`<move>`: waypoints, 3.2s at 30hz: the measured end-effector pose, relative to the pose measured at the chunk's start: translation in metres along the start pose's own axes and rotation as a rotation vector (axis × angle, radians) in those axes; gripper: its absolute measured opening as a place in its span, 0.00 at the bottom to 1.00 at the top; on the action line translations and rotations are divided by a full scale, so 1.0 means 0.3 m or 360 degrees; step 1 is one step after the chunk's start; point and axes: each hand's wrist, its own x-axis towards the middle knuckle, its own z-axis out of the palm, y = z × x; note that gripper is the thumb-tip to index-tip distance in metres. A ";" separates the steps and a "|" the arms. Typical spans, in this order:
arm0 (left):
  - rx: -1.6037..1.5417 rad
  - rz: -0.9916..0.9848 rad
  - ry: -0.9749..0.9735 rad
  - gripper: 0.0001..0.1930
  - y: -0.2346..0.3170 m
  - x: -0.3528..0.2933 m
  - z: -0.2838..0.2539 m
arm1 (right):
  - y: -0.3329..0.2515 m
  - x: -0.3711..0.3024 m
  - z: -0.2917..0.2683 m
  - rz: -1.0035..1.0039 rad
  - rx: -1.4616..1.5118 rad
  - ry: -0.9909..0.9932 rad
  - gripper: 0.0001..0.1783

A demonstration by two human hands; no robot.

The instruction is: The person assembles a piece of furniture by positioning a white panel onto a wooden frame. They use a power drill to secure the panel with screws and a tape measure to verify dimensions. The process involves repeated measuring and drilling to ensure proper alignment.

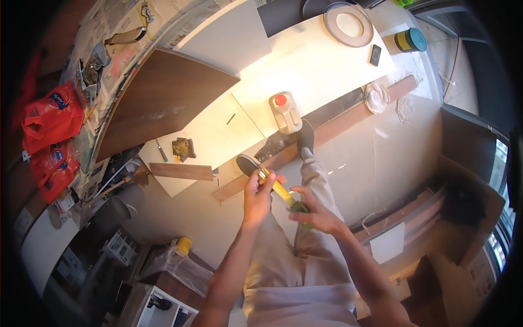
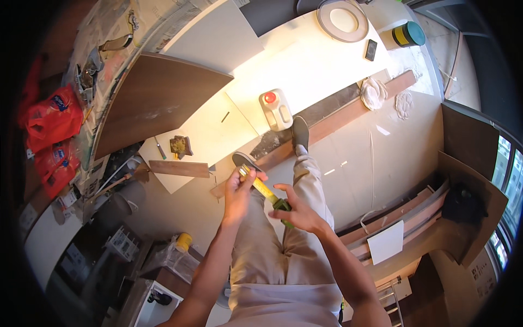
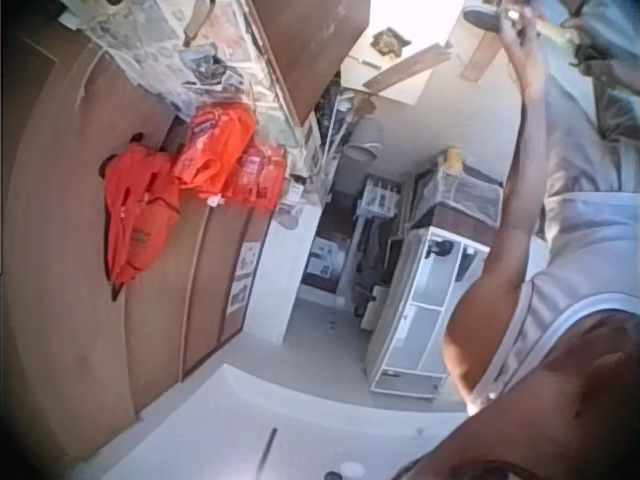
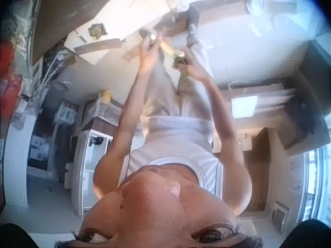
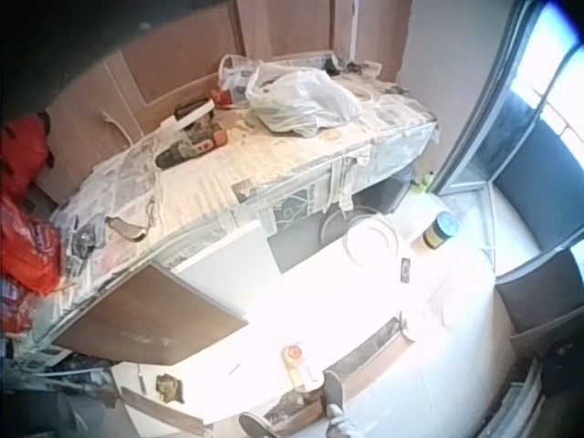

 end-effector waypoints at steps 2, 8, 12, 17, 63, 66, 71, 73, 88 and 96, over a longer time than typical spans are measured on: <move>0.0040 -0.0086 -0.0016 0.20 -0.008 -0.034 -0.026 | 0.040 0.005 0.014 -0.0200 -0.0016 -0.0068 0.45; -0.0020 -0.0453 0.0043 0.38 -0.084 -0.171 -0.106 | 0.030 0.043 0.049 -0.0026 -0.0155 0.0400 0.53; -0.0233 -0.0491 -0.0448 0.54 -0.136 -0.245 -0.025 | 0.028 0.027 0.049 -0.0054 0.0194 0.0264 0.47; 0.0326 -0.0040 -0.0639 0.44 -0.114 -0.198 0.060 | 0.094 0.087 0.024 -0.0058 0.0237 0.0087 0.37; 0.1228 0.1781 0.1262 0.07 0.620 0.585 -0.472 | -1.507 -0.139 0.100 -0.1155 -0.3605 0.1132 0.18; 0.1083 0.1554 0.1265 0.08 0.703 0.593 -0.424 | -1.481 -0.084 0.118 -0.1295 -0.3451 0.1145 0.17; 0.1218 0.1526 0.1231 0.10 0.762 0.646 -0.427 | -1.431 -0.060 0.157 -0.1504 -0.3201 0.1175 0.16; 0.1255 0.1478 0.1224 0.10 0.776 0.649 -0.436 | -1.408 -0.040 0.172 -0.1590 -0.3096 0.1175 0.16; 0.1592 0.1501 0.1218 0.12 0.819 0.676 -0.427 | -1.350 -0.017 0.159 -0.1886 -0.2628 0.1251 0.15; 0.1675 0.1431 0.1257 0.13 0.828 0.660 -0.415 | -1.330 -0.009 0.141 -0.1921 -0.2516 0.1247 0.15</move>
